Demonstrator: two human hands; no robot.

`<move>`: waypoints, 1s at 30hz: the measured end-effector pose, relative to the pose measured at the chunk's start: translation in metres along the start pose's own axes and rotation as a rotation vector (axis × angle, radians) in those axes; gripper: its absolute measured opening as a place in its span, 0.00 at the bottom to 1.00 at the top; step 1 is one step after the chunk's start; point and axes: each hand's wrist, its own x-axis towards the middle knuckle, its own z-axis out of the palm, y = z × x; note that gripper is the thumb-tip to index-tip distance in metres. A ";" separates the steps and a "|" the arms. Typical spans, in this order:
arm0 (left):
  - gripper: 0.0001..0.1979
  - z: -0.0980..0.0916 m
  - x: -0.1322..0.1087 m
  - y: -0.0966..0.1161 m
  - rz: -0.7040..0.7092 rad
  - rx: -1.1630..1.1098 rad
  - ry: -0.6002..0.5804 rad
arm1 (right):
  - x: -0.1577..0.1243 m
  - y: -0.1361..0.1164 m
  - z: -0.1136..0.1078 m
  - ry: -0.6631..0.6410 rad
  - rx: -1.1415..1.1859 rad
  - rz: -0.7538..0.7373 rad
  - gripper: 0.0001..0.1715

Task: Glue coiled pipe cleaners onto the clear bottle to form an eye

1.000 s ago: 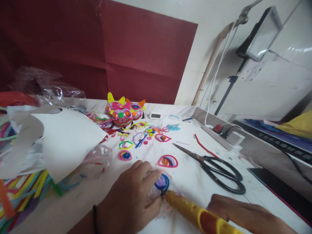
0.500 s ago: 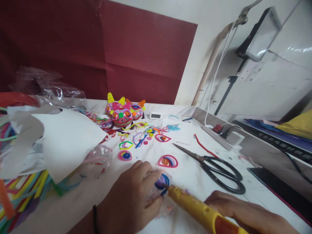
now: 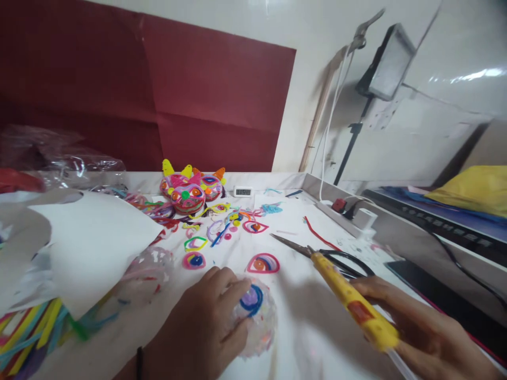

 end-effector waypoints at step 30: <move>0.24 -0.003 -0.001 -0.008 0.057 -0.003 -0.058 | 0.042 -0.095 0.090 -0.264 -0.207 -0.318 0.17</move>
